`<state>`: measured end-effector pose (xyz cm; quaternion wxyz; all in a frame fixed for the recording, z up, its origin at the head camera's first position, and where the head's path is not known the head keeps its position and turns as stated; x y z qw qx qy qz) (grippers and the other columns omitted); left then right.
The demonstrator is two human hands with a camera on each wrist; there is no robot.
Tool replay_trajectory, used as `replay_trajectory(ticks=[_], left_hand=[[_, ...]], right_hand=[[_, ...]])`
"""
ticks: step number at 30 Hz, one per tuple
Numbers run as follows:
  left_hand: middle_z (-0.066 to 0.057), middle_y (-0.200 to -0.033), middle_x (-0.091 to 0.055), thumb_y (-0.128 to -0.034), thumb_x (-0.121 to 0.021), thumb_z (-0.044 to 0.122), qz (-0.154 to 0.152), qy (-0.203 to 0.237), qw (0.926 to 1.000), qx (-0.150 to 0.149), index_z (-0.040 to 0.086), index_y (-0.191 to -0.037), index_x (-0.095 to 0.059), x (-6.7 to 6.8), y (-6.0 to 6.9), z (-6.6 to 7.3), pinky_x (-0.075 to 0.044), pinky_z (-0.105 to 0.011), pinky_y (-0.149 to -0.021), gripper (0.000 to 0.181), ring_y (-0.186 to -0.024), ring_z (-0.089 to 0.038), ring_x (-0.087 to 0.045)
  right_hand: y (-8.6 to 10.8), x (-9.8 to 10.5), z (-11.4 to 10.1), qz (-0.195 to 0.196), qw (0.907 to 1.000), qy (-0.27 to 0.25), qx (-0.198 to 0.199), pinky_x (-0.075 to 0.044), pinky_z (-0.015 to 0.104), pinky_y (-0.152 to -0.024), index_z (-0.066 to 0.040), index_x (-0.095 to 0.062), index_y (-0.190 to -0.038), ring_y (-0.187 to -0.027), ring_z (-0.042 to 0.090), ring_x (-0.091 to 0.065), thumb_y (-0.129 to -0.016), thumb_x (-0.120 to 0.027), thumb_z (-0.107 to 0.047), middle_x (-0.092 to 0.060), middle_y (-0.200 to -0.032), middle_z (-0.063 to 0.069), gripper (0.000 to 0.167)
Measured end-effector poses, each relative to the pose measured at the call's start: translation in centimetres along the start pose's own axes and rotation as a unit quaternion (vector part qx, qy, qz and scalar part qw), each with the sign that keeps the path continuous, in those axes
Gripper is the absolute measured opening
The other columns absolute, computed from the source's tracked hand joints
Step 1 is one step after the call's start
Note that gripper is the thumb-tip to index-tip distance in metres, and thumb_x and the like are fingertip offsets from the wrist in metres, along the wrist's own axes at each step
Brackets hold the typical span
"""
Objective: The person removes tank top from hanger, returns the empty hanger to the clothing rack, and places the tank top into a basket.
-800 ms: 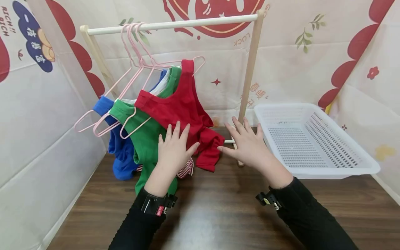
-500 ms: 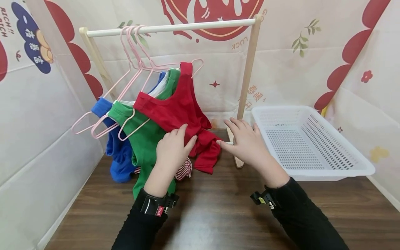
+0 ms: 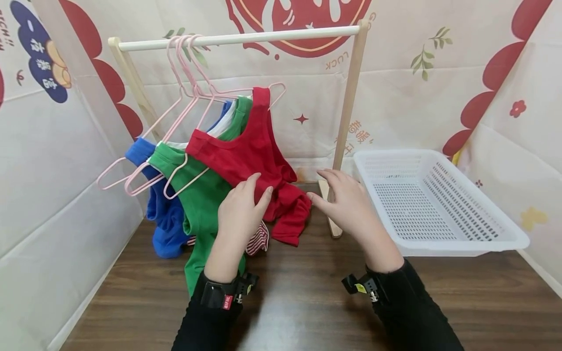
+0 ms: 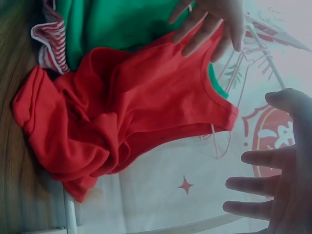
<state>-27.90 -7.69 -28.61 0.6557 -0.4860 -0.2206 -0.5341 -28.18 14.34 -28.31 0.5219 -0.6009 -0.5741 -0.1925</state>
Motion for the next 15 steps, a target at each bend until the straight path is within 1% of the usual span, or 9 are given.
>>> replay_trajectory(ticks=[3, 6, 8, 10, 12, 15], left_hand=[[-0.011, -0.129, -0.059, -0.0970, -0.052, 0.048, 0.013, 0.006, 0.9999, 0.002, 0.017, -0.141, -0.050, 0.5, 0.0, -0.3, -0.050, -0.047, -0.088, 0.054, -0.110, -0.030, -0.060], [-0.011, -0.130, -0.059, -0.0970, -0.052, 0.048, 0.027, 0.012, 0.9996, 0.002, 0.016, -0.140, -0.050, 1.0, 0.0, -0.6, -0.050, -0.048, -0.088, 0.053, -0.110, -0.031, -0.059], [-0.011, -0.131, -0.058, -0.0972, -0.052, 0.047, 0.035, 0.017, 0.9992, -0.004, 0.016, -0.140, -0.051, 1.3, 0.1, -0.7, -0.049, -0.048, -0.090, 0.053, -0.111, -0.031, -0.059], [-0.010, -0.131, -0.058, -0.0974, -0.052, 0.045, 0.050, 0.022, 0.9984, -0.016, 0.015, -0.139, -0.052, 1.7, 0.3, -0.8, -0.049, -0.048, -0.091, 0.051, -0.112, -0.031, -0.058], [-0.010, -0.129, -0.060, -0.0977, -0.053, 0.042, 0.079, 0.023, 0.9961, -0.031, 0.014, -0.137, -0.055, 2.1, 0.5, -0.9, -0.049, -0.047, -0.090, 0.048, -0.111, -0.030, -0.059], [-0.010, -0.124, -0.063, -0.0971, -0.055, 0.037, 0.144, 0.016, 0.9884, -0.046, 0.012, -0.131, -0.060, 3.2, 0.8, -1.2, -0.050, -0.046, -0.087, 0.042, -0.107, -0.030, -0.060]], right_hand=[[0.2, 0.2, -0.1, 0.008, 0.9999, -0.015, -0.002, -0.030, 0.055, -0.106, -0.013, -0.049, -0.142, -0.133, 0.031, -0.041, -0.092, -0.054, -0.058, -0.048, -0.143, 0.011, 0.068], [0.4, 0.3, -0.2, 0.010, 0.9998, -0.018, 0.002, -0.032, 0.055, -0.105, -0.013, -0.050, -0.142, -0.131, 0.032, -0.042, -0.093, -0.053, -0.057, -0.049, -0.142, 0.011, 0.066], [0.5, 0.3, -0.3, 0.010, 0.9998, -0.018, 0.006, -0.032, 0.055, -0.105, -0.013, -0.050, -0.142, -0.131, 0.032, -0.043, -0.094, -0.053, -0.056, -0.049, -0.142, 0.010, 0.065], [0.7, 0.3, -0.4, 0.010, 0.9998, -0.018, 0.008, -0.032, 0.055, -0.105, -0.013, -0.050, -0.141, -0.131, 0.032, -0.043, -0.094, -0.054, -0.053, -0.050, -0.141, 0.010, 0.062], [0.8, 0.3, -0.5, 0.011, 0.9997, -0.019, 0.007, -0.032, 0.055, -0.104, -0.013, -0.050, -0.141, -0.130, 0.032, -0.044, -0.094, -0.056, -0.049, -0.051, -0.140, 0.010, 0.060], [0.8, 0.2, -0.7, 0.007, 0.9997, -0.023, 0.009, -0.033, 0.056, -0.104, -0.011, -0.051, -0.140, -0.129, 0.033, -0.044, -0.094, -0.058, -0.043, -0.052, -0.139, 0.012, 0.057]])
Point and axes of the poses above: each hand's wrist, its own y-axis away from the middle knuckle, its own x-axis out of the back of the hand, z = x × y, the point moved 6 cm from there along -y, towards the middle knuckle
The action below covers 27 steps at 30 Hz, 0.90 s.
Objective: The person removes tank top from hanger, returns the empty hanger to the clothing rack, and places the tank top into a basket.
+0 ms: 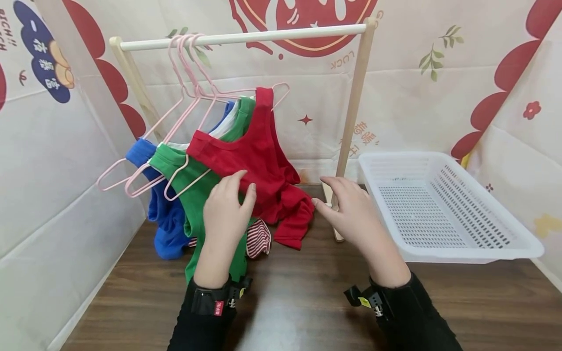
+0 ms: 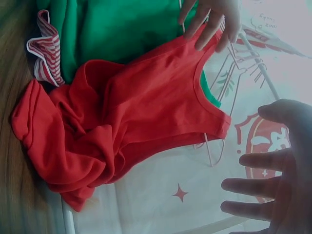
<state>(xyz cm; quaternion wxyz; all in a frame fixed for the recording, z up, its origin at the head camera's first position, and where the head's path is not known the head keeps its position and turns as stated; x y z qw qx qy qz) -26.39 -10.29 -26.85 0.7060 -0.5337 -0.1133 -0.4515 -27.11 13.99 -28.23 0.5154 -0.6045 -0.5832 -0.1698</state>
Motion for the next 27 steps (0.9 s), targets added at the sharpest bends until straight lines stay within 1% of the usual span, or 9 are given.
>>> replay_trajectory(ticks=[2, 4, 10, 14, 17, 20, 23, 25, 27], left_hand=[[-0.010, -0.120, -0.064, -0.0962, -0.056, 0.034, 0.040, -0.005, 0.9992, -0.005, 0.011, -0.127, -0.063, 0.8, 0.1, 0.0, -0.050, -0.047, -0.084, 0.039, -0.103, -0.030, -0.061], [-0.011, -0.118, -0.065, -0.0956, -0.057, 0.032, 0.070, -0.005, 0.9975, -0.011, 0.009, -0.124, -0.064, 1.5, 0.2, -0.1, -0.050, -0.047, -0.084, 0.037, -0.102, -0.031, -0.061], [-0.015, -0.123, -0.060, -0.0947, -0.057, 0.027, 0.135, 0.001, 0.9900, -0.040, 0.004, -0.118, -0.066, 2.7, 0.2, 0.0, -0.046, -0.050, -0.092, 0.034, -0.113, -0.033, -0.054], [-0.016, -0.130, -0.056, -0.0932, -0.058, 0.024, 0.173, -0.001, 0.9842, -0.038, 0.003, -0.117, -0.066, 3.5, 0.1, -0.6, -0.037, -0.054, -0.101, 0.033, -0.123, -0.035, -0.048], [-0.016, -0.134, -0.053, -0.0936, -0.057, 0.024, 0.186, -0.013, 0.9823, -0.020, 0.003, -0.118, -0.066, 4.1, -0.1, -1.5, -0.022, -0.059, -0.109, 0.033, -0.130, -0.035, -0.042], [-0.015, -0.137, -0.051, -0.0941, -0.056, 0.027, 0.187, -0.026, 0.9820, 0.013, 0.005, -0.122, -0.064, 4.7, -0.2, -2.7, -0.008, -0.062, -0.111, 0.036, -0.134, -0.034, -0.037], [-0.015, -0.139, -0.049, -0.0931, -0.058, 0.030, 0.183, -0.037, 0.9813, 0.046, 0.007, -0.126, -0.062, 5.1, -0.2, -3.7, -0.012, -0.061, -0.110, 0.040, -0.135, -0.033, -0.035], [-0.014, -0.140, -0.048, -0.0921, -0.060, 0.031, 0.182, -0.035, 0.9808, 0.063, 0.008, -0.128, -0.061, 5.3, -0.2, -4.3, -0.020, -0.060, -0.107, 0.043, -0.133, -0.032, -0.036], [-0.014, -0.138, -0.048, -0.0923, -0.061, 0.031, 0.181, -0.031, 0.9805, 0.069, 0.007, -0.129, -0.060, 5.4, -0.1, -4.6, -0.027, -0.058, -0.103, 0.044, -0.130, -0.032, -0.038]], right_hand=[[0.2, 0.0, -0.2, -0.002, 1.0000, -0.002, 0.002, -0.033, 0.056, -0.103, -0.009, -0.051, -0.140, -0.128, 0.034, -0.045, -0.094, -0.059, -0.041, -0.052, -0.138, 0.013, 0.056], [0.3, 0.0, -0.3, -0.002, 1.0000, -0.004, 0.004, -0.034, 0.056, -0.103, -0.009, -0.051, -0.139, -0.127, 0.034, -0.046, -0.094, -0.059, -0.040, -0.053, -0.137, 0.014, 0.055], [0.6, 0.3, -0.2, 0.008, 1.0000, -0.002, 0.006, -0.034, 0.055, -0.103, -0.008, -0.052, -0.138, -0.126, 0.034, -0.047, -0.095, -0.058, -0.038, -0.055, -0.134, 0.014, 0.053], [0.7, 0.5, -0.4, 0.007, 0.9999, -0.005, 0.008, -0.034, 0.055, -0.104, -0.008, -0.053, -0.138, -0.126, 0.033, -0.047, -0.096, -0.057, -0.039, -0.055, -0.134, 0.014, 0.053], [0.6, 0.5, -0.4, 0.009, 0.9999, -0.006, 0.009, -0.034, 0.054, -0.104, -0.008, -0.053, -0.138, -0.126, 0.032, -0.048, -0.096, -0.057, -0.038, -0.056, -0.134, 0.013, 0.052], [0.5, 0.5, -0.4, 0.007, 0.9999, -0.009, 0.009, -0.034, 0.053, -0.104, -0.008, -0.053, -0.138, -0.126, 0.032, -0.048, -0.097, -0.057, -0.037, -0.056, -0.134, 0.013, 0.051], [0.5, 0.5, -0.3, 0.005, 0.9999, -0.011, 0.009, -0.033, 0.053, -0.105, -0.007, -0.053, -0.138, -0.126, 0.032, -0.048, -0.097, -0.057, -0.036, -0.056, -0.133, 0.014, 0.050], [0.5, 0.4, -0.1, 0.004, 0.9999, -0.010, 0.010, -0.033, 0.053, -0.105, -0.007, -0.052, -0.138, -0.126, 0.033, -0.048, -0.097, -0.057, -0.035, -0.056, -0.133, 0.014, 0.050], [0.4, 0.4, -0.2, 0.004, 0.9999, -0.009, 0.013, -0.034, 0.053, -0.104, -0.007, -0.053, -0.138, -0.125, 0.033, -0.049, -0.097, -0.057, -0.034, -0.057, -0.132, 0.014, 0.050]])
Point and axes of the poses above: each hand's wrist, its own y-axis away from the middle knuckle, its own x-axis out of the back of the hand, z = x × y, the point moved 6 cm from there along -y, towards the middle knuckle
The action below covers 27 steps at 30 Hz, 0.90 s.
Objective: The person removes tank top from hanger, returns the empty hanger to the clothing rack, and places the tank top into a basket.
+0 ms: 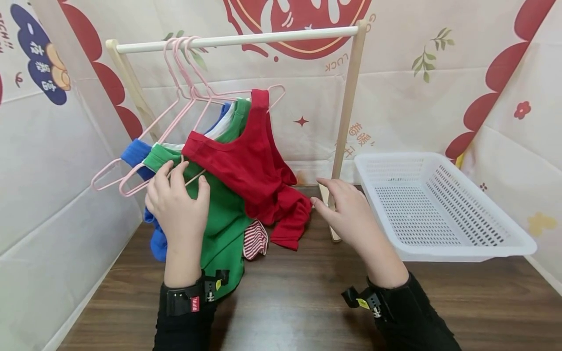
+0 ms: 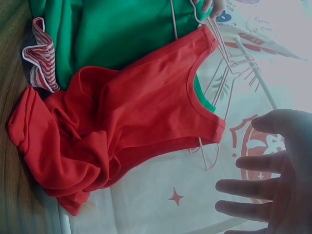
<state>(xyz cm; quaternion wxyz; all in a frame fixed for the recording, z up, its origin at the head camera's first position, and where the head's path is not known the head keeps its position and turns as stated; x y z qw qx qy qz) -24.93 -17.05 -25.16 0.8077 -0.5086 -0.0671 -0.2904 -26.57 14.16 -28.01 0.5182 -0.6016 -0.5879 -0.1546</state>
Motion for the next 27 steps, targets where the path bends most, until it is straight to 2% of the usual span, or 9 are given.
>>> replay_trajectory(ticks=[8, 10, 15, 17, 22, 24, 27], left_hand=[[-0.016, -0.128, -0.056, -0.0938, -0.062, 0.021, 0.010, 0.029, 0.9994, 0.015, 0.005, -0.132, -0.054, 0.2, -0.3, -1.0, -0.036, -0.050, -0.098, 0.042, -0.119, -0.033, -0.047], [-0.016, -0.125, -0.059, -0.0951, -0.061, 0.020, -0.001, 0.034, 0.9990, 0.029, 0.004, -0.134, -0.053, 0.1, -0.3, -1.4, -0.038, -0.049, -0.096, 0.042, -0.116, -0.034, -0.049], [-0.018, -0.115, -0.064, -0.1001, -0.055, 0.023, -0.053, 0.031, 0.9951, 0.077, 0.003, -0.137, -0.053, -0.3, -0.4, -2.2, -0.043, -0.049, -0.090, 0.042, -0.107, -0.035, -0.056], [-0.018, -0.108, -0.065, -0.1020, -0.052, 0.026, -0.066, 0.023, 0.9936, 0.088, 0.002, -0.132, -0.056, -0.5, -0.4, -2.4, -0.046, -0.051, -0.084, 0.039, -0.100, -0.036, -0.060], [-0.016, -0.090, -0.069, -0.1053, -0.042, 0.031, -0.071, 0.007, 0.9941, 0.082, 0.000, -0.112, -0.062, -0.8, -0.2, -2.6, -0.047, -0.049, -0.065, 0.038, -0.074, -0.034, -0.065], [-0.015, -0.086, -0.070, -0.1058, -0.039, 0.034, -0.070, 0.019, 0.9940, 0.081, 0.001, -0.108, -0.061, -1.0, -0.2, -2.6, -0.046, -0.045, -0.060, 0.039, -0.065, -0.031, -0.064], [-0.014, -0.085, -0.069, -0.1060, -0.037, 0.034, -0.058, 0.049, 0.9940, 0.079, 0.001, -0.106, -0.060, -1.1, -0.1, -2.4, -0.043, -0.040, -0.058, 0.041, -0.064, -0.030, -0.062]], right_hand=[[-0.1, -0.1, 0.0, 0.004, 0.9999, 0.002, 0.014, -0.036, 0.051, -0.103, -0.007, -0.054, -0.136, -0.124, 0.033, -0.049, -0.096, -0.059, -0.033, -0.057, -0.132, 0.014, 0.049], [-0.1, -0.1, 0.0, 0.006, 0.9999, 0.003, 0.012, -0.036, 0.051, -0.103, -0.007, -0.054, -0.137, -0.125, 0.032, -0.049, -0.096, -0.059, -0.034, -0.057, -0.132, 0.013, 0.049], [0.0, 0.0, 0.0, 0.003, 1.0000, 0.004, 0.008, -0.035, 0.052, -0.104, -0.008, -0.054, -0.137, -0.126, 0.031, -0.048, -0.096, -0.058, -0.035, -0.056, -0.134, 0.013, 0.049], [-0.1, 0.0, -0.1, 0.002, 0.9999, 0.004, 0.009, -0.035, 0.052, -0.104, -0.008, -0.054, -0.137, -0.126, 0.031, -0.049, -0.096, -0.058, -0.035, -0.056, -0.133, 0.013, 0.049], [0.0, 0.0, -0.2, 0.002, 0.9999, 0.005, 0.010, -0.036, 0.051, -0.103, -0.008, -0.054, -0.137, -0.125, 0.031, -0.049, -0.096, -0.058, -0.035, -0.057, -0.133, 0.013, 0.049], [0.0, 0.0, -0.1, 0.002, 1.0000, 0.005, 0.008, -0.037, 0.051, -0.103, -0.008, -0.054, -0.137, -0.125, 0.031, -0.050, -0.096, -0.058, -0.035, -0.057, -0.133, 0.013, 0.049], [0.0, 0.0, -0.1, 0.000, 1.0000, 0.005, 0.006, -0.037, 0.051, -0.103, -0.008, -0.054, -0.138, -0.125, 0.031, -0.050, -0.097, -0.058, -0.035, -0.057, -0.133, 0.013, 0.049]])
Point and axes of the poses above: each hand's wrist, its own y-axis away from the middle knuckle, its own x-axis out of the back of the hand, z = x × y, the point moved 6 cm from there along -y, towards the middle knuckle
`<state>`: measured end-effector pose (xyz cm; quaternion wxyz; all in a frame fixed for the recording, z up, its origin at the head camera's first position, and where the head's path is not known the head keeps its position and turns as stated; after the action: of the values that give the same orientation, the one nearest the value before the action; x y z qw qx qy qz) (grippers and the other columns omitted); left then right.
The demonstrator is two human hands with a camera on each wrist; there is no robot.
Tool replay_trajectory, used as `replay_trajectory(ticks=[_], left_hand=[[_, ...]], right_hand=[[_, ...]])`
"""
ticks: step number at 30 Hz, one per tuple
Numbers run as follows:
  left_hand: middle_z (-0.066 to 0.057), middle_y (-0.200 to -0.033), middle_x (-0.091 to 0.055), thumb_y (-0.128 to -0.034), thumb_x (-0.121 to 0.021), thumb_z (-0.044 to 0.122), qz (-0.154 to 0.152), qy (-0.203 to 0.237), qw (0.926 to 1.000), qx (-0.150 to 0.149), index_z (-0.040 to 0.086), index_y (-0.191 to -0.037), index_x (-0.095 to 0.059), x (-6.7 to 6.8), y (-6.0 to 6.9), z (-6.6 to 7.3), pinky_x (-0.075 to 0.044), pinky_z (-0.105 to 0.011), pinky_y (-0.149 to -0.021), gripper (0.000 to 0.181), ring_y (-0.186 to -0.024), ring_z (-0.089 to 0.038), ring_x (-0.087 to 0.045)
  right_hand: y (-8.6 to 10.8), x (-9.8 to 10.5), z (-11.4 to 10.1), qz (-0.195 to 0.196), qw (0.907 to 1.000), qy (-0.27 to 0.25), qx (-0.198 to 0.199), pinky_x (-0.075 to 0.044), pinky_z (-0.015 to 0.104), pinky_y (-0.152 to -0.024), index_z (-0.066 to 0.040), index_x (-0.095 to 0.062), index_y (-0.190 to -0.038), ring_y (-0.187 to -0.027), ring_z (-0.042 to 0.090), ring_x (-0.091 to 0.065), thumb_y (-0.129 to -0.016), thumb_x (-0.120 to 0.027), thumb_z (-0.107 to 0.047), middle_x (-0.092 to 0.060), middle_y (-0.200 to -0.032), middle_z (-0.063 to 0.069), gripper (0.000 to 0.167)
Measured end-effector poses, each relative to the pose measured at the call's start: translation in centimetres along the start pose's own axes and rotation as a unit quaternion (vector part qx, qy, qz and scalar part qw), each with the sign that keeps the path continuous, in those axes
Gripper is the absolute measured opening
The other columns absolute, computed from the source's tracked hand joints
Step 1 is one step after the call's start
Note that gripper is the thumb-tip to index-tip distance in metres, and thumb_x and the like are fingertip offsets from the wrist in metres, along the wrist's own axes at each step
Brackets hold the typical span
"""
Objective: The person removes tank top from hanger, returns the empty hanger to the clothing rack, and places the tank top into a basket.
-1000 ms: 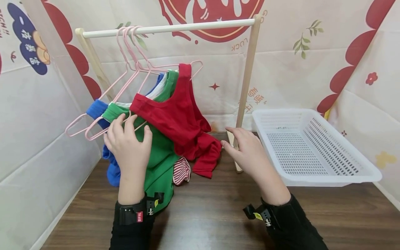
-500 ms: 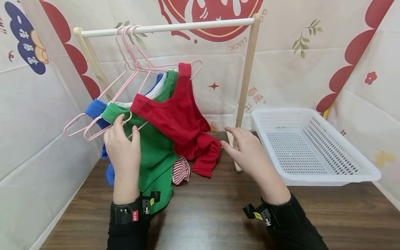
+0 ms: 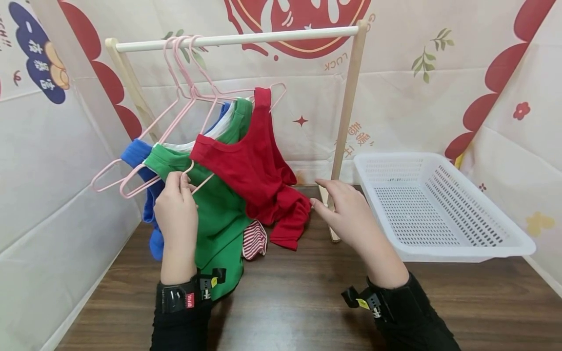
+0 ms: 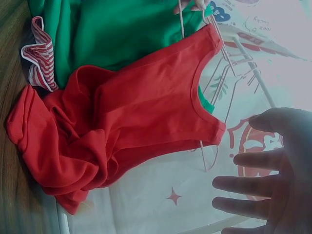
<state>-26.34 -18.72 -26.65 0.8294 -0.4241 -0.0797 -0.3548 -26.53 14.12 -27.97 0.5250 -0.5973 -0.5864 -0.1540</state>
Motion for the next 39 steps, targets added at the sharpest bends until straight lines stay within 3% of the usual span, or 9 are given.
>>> replay_trajectory(ticks=[6, 15, 23, 33, 39], left_hand=[[-0.014, -0.081, -0.068, -0.1053, -0.040, 0.033, 0.054, 0.037, 0.9977, -0.015, -0.001, -0.101, -0.060, 0.3, 0.2, 0.4, -0.038, -0.037, -0.056, 0.040, -0.069, -0.031, -0.060], [-0.015, -0.081, -0.067, -0.1042, -0.043, 0.034, 0.102, 0.080, 0.9908, -0.038, -0.004, -0.100, -0.062, 1.2, 0.3, 1.0, -0.040, -0.034, -0.060, 0.043, -0.072, -0.029, -0.062], [-0.015, -0.080, -0.068, -0.1020, -0.050, 0.029, 0.144, 0.074, 0.9843, -0.070, -0.003, -0.096, -0.066, 2.3, -0.1, -0.1, -0.040, -0.029, -0.063, 0.036, -0.075, -0.028, -0.064], [-0.018, -0.074, -0.062, -0.0994, -0.056, 0.024, 0.156, 0.097, 0.9790, -0.088, -0.005, -0.093, -0.066, 3.2, -0.7, -2.0, -0.037, -0.017, -0.067, 0.032, -0.068, -0.026, -0.058], [-0.018, -0.071, -0.061, -0.0961, -0.060, 0.019, 0.145, 0.122, 0.9766, -0.103, -0.005, -0.090, -0.067, 3.2, -0.8, -2.5, -0.038, -0.013, -0.066, 0.026, -0.065, 0.003, -0.048]], right_hand=[[0.0, -0.2, -0.1, -0.009, 0.9999, -0.006, 0.000, -0.037, 0.051, -0.103, -0.008, -0.053, -0.138, -0.125, 0.032, -0.050, -0.097, -0.058, -0.034, -0.056, -0.133, 0.014, 0.049], [-0.2, -0.3, -0.1, -0.009, 1.0000, 0.000, 0.000, -0.037, 0.052, -0.102, -0.007, -0.053, -0.138, -0.121, 0.032, -0.052, -0.097, -0.057, -0.035, -0.057, -0.131, 0.014, 0.049], [-0.3, 0.0, 0.0, -0.009, 1.0000, 0.004, 0.002, -0.039, 0.050, -0.099, -0.007, -0.053, -0.138, -0.115, 0.031, -0.054, -0.097, -0.057, -0.036, -0.058, -0.129, 0.014, 0.050], [-0.1, 0.6, 0.7, -0.008, 0.9997, -0.018, -0.015, -0.032, 0.052, -0.106, -0.005, -0.051, -0.139, -0.129, 0.034, -0.045, -0.099, -0.054, -0.036, -0.053, -0.137, 0.017, 0.051], [0.0, 0.9, 0.9, -0.008, 0.9995, -0.022, -0.021, -0.034, 0.053, -0.105, -0.004, -0.051, -0.139, -0.128, 0.035, -0.046, -0.099, -0.054, -0.035, -0.053, -0.137, 0.017, 0.051]])
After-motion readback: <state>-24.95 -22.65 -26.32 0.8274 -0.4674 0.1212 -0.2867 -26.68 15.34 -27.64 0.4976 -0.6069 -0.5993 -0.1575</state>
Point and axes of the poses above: each hand's wrist, its own y-axis away from the middle knuckle, its own x-axis out of the back of the hand, z = x × y, the point moved 6 cm from there along -y, towards the middle knuckle
